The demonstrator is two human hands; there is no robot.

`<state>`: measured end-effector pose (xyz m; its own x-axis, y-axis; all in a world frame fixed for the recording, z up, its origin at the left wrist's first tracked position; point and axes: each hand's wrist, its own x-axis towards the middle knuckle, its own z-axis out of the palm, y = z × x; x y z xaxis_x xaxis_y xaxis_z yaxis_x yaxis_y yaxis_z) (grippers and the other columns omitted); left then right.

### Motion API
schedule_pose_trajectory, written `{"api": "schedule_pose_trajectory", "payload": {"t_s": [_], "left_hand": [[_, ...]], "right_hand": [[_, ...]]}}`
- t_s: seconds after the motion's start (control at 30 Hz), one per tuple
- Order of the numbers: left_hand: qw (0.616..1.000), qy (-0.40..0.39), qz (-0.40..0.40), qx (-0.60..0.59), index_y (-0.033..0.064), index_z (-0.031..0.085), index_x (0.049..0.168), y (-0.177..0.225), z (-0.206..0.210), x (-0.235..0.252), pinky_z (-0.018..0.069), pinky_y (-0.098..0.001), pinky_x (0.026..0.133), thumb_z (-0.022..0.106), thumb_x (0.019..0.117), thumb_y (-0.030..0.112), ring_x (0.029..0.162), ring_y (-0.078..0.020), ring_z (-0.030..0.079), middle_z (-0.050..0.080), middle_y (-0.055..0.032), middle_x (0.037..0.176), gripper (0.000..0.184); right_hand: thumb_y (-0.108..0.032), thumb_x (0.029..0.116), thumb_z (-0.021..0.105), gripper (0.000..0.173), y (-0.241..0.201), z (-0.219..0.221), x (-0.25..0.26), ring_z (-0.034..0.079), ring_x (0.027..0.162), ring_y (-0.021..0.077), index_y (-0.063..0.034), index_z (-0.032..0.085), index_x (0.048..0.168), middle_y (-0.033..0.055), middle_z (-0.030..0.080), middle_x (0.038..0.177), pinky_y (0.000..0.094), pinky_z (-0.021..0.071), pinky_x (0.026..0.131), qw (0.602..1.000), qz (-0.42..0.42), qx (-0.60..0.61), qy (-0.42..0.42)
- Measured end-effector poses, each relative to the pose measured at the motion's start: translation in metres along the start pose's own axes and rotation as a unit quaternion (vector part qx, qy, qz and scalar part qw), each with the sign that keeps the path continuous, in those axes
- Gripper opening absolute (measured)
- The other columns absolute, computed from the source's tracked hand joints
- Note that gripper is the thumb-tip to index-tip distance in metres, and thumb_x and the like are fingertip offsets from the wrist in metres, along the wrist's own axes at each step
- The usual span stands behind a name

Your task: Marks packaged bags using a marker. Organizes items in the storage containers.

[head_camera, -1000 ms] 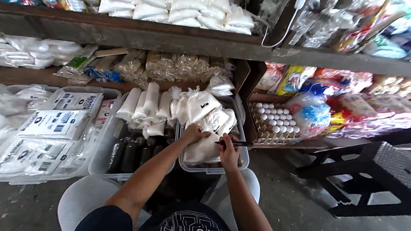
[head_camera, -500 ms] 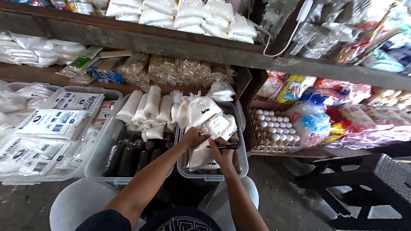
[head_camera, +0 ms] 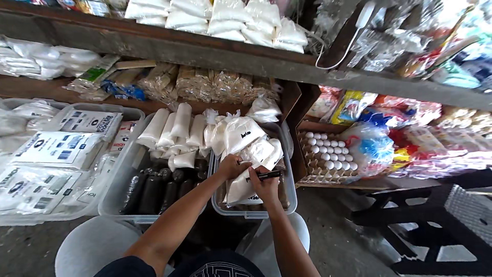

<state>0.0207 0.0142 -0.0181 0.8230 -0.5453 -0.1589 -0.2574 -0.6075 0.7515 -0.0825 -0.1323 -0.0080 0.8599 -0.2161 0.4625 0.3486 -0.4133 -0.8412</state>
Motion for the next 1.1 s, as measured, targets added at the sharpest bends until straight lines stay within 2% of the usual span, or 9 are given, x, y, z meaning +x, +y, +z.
{"api": "schedule_pose_trajectory", "payload": {"t_s": [0.1, 0.2, 0.33, 0.43, 0.63, 0.87, 1.1], "left_hand": [[1.0, 0.0, 0.0, -0.003, 0.0005, 0.059, 0.076, -0.0002, 0.0003, 0.0004, 0.0447, -0.0482, 0.071, 0.058, 0.1018, 0.047, 0.07, -0.0242, 0.054, 0.053, -0.0086, 0.071, 0.053], [1.0, -0.001, -0.004, -0.006, 0.0012, 0.059, 0.076, 0.0011, -0.0005, -0.0006, 0.0446, -0.0472, 0.07, 0.059, 0.101, 0.049, 0.07, -0.0236, 0.053, 0.053, -0.0078, 0.071, 0.054], [1.0, 0.005, -0.001, -0.003, 0.0008, 0.059, 0.075, 0.0004, -0.0001, -0.0008, 0.0445, -0.0475, 0.071, 0.059, 0.1014, 0.048, 0.071, -0.0237, 0.054, 0.053, -0.0086, 0.071, 0.054], [1.0, 0.004, -0.011, 0.002, 0.0009, 0.059, 0.077, 0.0021, 0.0001, -0.001, 0.0448, -0.0477, 0.072, 0.059, 0.1013, 0.049, 0.072, -0.0241, 0.054, 0.054, -0.0087, 0.073, 0.054], [1.0, -0.001, -0.022, 0.004, -0.0035, 0.065, 0.085, 0.0039, -0.0013, -0.0007, 0.0481, -0.0533, 0.077, 0.06, 0.1003, 0.049, 0.079, -0.0304, 0.059, 0.061, -0.0161, 0.08, 0.055], [1.0, 0.006, -0.013, 0.004, -0.0009, 0.062, 0.079, 0.0023, -0.0003, -0.0011, 0.0464, -0.0497, 0.073, 0.06, 0.1007, 0.049, 0.073, -0.0259, 0.056, 0.057, -0.0113, 0.074, 0.054], [1.0, -0.002, -0.025, 0.01, -0.0011, 0.062, 0.081, 0.006, -0.0015, -0.0021, 0.0463, -0.0494, 0.075, 0.059, 0.1013, 0.049, 0.075, -0.0262, 0.056, 0.057, -0.0119, 0.077, 0.054]], "right_hand": [[-0.015, 0.0897, 0.066, 0.024, 0.0, -0.0006, 0.0001, 0.047, 0.048, -0.005, -0.0049, 0.066, 0.068, -0.0061, 0.055, 0.055, 0.0159, 0.0397, 0.047, 0.999, -0.001, -0.034, 0.0], [-0.013, 0.0884, 0.064, 0.024, 0.001, -0.0021, -0.0008, 0.044, 0.046, -0.0058, -0.0066, 0.062, 0.065, -0.0082, 0.051, 0.053, 0.0152, 0.0365, 0.045, 1.0, 0.0, -0.011, 0.004], [-0.013, 0.0898, 0.067, 0.023, -0.0025, -0.0002, -0.0016, 0.047, 0.048, -0.0057, -0.0049, 0.065, 0.068, -0.0069, 0.055, 0.055, 0.0146, 0.0397, 0.046, 1.0, 0.011, 0.01, -0.004], [-0.014, 0.0891, 0.066, 0.024, -0.0005, -0.0024, -0.0001, 0.046, 0.047, -0.0052, -0.0049, 0.064, 0.067, -0.0066, 0.054, 0.054, 0.0156, 0.0389, 0.046, 1.0, 0.006, -0.015, 0.019], [-0.016, 0.0901, 0.066, 0.025, 0.0048, -0.0071, 0.0014, 0.048, 0.048, -0.0043, -0.005, 0.065, 0.067, -0.0064, 0.055, 0.055, 0.0167, 0.0403, 0.047, 1.0, 0.01, -0.02, 0.018], [-0.015, 0.0884, 0.067, 0.025, 0.0018, -0.0066, -0.0004, 0.045, 0.047, -0.0052, -0.0064, 0.064, 0.065, -0.0076, 0.052, 0.054, 0.0158, 0.0372, 0.046, 1.0, 0.016, -0.011, 0.008], [-0.013, 0.0894, 0.065, 0.026, 0.0035, -0.007, 0.0006, 0.043, 0.046, -0.0054, -0.007, 0.062, 0.064, -0.0082, 0.05, 0.053, 0.0155, 0.0357, 0.045, 0.999, 0.011, -0.014, 0.031]]}}
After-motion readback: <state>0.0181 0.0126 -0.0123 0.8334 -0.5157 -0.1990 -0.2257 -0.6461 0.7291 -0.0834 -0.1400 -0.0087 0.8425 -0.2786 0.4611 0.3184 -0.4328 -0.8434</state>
